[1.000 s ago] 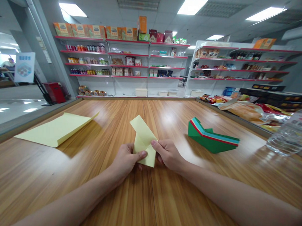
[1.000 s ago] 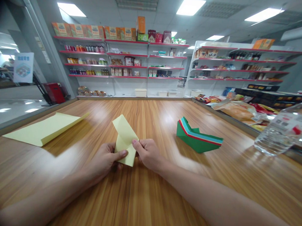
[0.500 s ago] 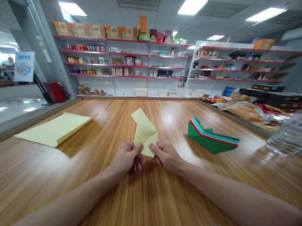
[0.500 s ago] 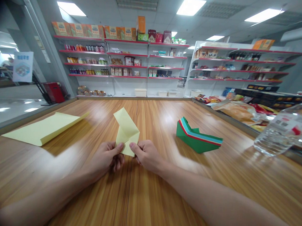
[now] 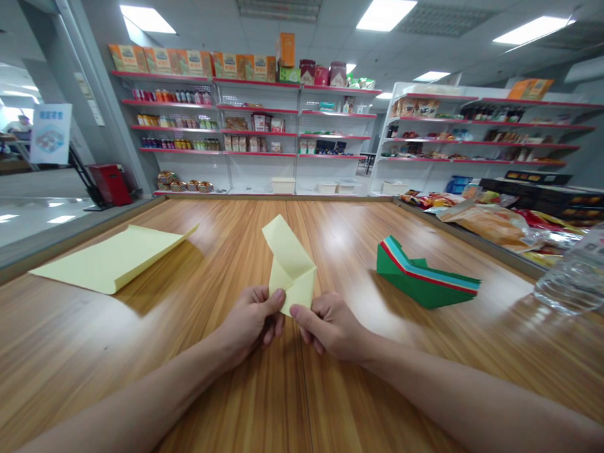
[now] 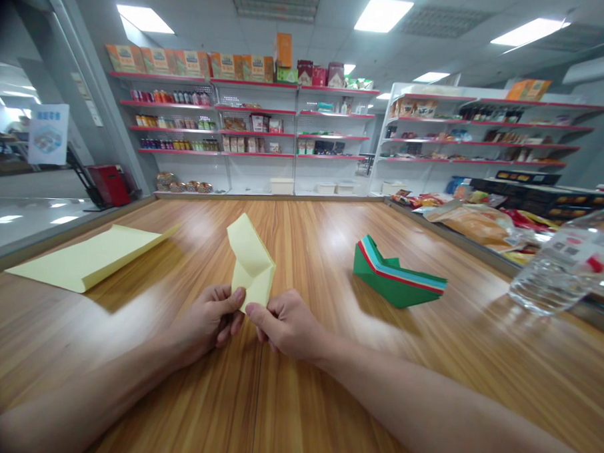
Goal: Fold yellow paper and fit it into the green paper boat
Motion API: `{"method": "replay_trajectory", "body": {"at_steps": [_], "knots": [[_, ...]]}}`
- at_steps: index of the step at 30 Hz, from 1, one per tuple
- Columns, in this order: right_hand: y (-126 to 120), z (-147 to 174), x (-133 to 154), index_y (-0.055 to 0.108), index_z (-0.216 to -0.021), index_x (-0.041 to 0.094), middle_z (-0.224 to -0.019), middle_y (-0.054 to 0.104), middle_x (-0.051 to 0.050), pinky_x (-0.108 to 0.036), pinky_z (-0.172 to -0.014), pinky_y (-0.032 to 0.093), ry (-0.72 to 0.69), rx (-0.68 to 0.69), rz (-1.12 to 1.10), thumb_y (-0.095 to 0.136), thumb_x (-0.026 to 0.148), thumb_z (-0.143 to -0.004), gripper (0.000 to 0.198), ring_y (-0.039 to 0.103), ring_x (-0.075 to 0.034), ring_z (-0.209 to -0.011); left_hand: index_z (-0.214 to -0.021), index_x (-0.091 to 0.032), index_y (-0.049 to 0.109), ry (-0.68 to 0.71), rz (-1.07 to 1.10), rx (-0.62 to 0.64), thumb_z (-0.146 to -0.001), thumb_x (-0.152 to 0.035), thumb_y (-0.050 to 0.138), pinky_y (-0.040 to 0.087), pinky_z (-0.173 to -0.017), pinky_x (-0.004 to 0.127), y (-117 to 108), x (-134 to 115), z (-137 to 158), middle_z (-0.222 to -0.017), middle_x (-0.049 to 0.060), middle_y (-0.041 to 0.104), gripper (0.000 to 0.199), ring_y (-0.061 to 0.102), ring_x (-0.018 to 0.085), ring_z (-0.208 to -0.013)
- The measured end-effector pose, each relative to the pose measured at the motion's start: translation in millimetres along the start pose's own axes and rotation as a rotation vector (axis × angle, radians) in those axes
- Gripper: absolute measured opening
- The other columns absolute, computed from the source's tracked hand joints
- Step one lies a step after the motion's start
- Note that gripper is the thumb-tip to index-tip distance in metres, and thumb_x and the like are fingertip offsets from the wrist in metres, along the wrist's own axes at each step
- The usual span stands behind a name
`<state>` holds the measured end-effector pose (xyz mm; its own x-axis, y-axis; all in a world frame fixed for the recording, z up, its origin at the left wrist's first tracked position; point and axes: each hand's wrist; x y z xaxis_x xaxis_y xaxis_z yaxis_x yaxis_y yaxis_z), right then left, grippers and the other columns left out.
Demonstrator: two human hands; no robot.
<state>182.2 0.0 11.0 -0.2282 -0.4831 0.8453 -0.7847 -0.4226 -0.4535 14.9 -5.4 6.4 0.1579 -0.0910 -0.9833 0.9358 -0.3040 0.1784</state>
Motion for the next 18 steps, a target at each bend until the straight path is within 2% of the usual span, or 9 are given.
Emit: {"method": "replay_trajectory", "body": {"at_steps": [3,6,8,10,12,14,18], "knots": [[0.2,-3.1,-6.7,0.051,-0.045,0.014,-0.036,0.043,0.001,-0.018,-0.036,0.028,0.006,-0.106,0.102,0.041,0.038,-0.088,0.051,0.04,-0.007,-0.033,-0.063,-0.013,0.051,0.057,-0.068,-0.089,-0.076,-0.05,0.058,0.029,-0.029,0.017,4.7,3.0,-0.7,-0.045,-0.001,0.054,0.039,0.043,0.007,-0.031],[-0.4,-6.0,-12.1,0.048,-0.041,0.015,-0.036,0.042,0.0,-0.021,-0.037,0.021,-0.01,-0.225,0.345,0.042,0.036,-0.087,0.051,0.036,-0.006,-0.034,-0.092,-0.012,0.052,0.125,-0.093,-0.205,-0.076,-0.043,0.062,0.048,-0.045,0.023,11.2,4.6,-1.7,-0.073,0.005,0.063,0.036,0.059,0.013,-0.054],[-0.1,-6.3,-13.2,0.049,-0.041,0.015,-0.038,0.046,-0.001,-0.023,-0.04,0.021,-0.054,-0.225,0.53,0.045,0.032,-0.085,0.047,0.036,-0.007,-0.035,-0.111,-0.014,0.046,0.193,-0.106,-0.216,-0.075,-0.037,0.065,0.053,-0.062,0.028,14.9,4.1,-1.3,-0.098,0.01,0.063,0.047,0.064,0.018,-0.078],[0.9,-5.3,-12.7,0.055,-0.046,0.015,-0.043,0.053,-0.003,-0.023,-0.043,0.025,-0.1,-0.161,0.647,0.048,0.028,-0.082,0.039,0.042,-0.008,-0.038,-0.116,-0.014,0.045,0.25,-0.134,-0.158,-0.075,-0.034,0.065,0.051,-0.077,0.03,17.5,2.4,0.4,-0.114,0.014,0.058,0.049,0.06,0.021,-0.097],[2.0,-4.1,-11.3,0.06,-0.052,0.015,-0.049,0.059,-0.005,-0.024,-0.046,0.028,-0.125,-0.102,0.699,0.05,0.027,-0.081,0.033,0.047,-0.01,-0.042,-0.114,-0.014,0.048,0.275,-0.158,-0.11,-0.076,-0.032,0.065,0.048,-0.084,0.031,19.0,-0.5,2.9,-0.118,0.014,0.056,0.046,0.057,0.022,-0.104],[2.1,-3.4,-9.4,0.061,-0.054,0.015,-0.049,0.058,-0.004,-0.024,-0.047,0.028,-0.113,-0.084,0.702,0.049,0.03,-0.082,0.034,0.046,-0.01,-0.043,-0.113,-0.013,0.05,0.273,-0.144,-0.107,-0.075,-0.031,0.066,0.048,-0.086,0.032,19.4,-3.5,5.4,-0.117,0.014,0.057,0.044,0.058,0.023,-0.104],[-2.2,-4.0,-5.1,0.061,-0.06,0.013,-0.05,0.053,-0.001,-0.022,-0.044,0.026,-0.037,-0.111,0.525,0.051,0.04,-0.083,0.036,0.044,-0.009,-0.044,-0.11,-0.014,0.055,0.266,-0.088,-0.119,-0.079,-0.029,0.061,0.048,-0.08,0.029,16.8,-4.8,7.6,-0.108,0.01,0.063,0.035,0.061,0.021,-0.094]]}}
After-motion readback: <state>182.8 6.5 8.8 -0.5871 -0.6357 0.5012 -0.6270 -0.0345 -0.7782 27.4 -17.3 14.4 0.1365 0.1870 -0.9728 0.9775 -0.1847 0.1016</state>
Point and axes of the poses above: each hand's wrist, its own z-axis away from the middle knuckle, its own y-axis out of the palm, x = y × z
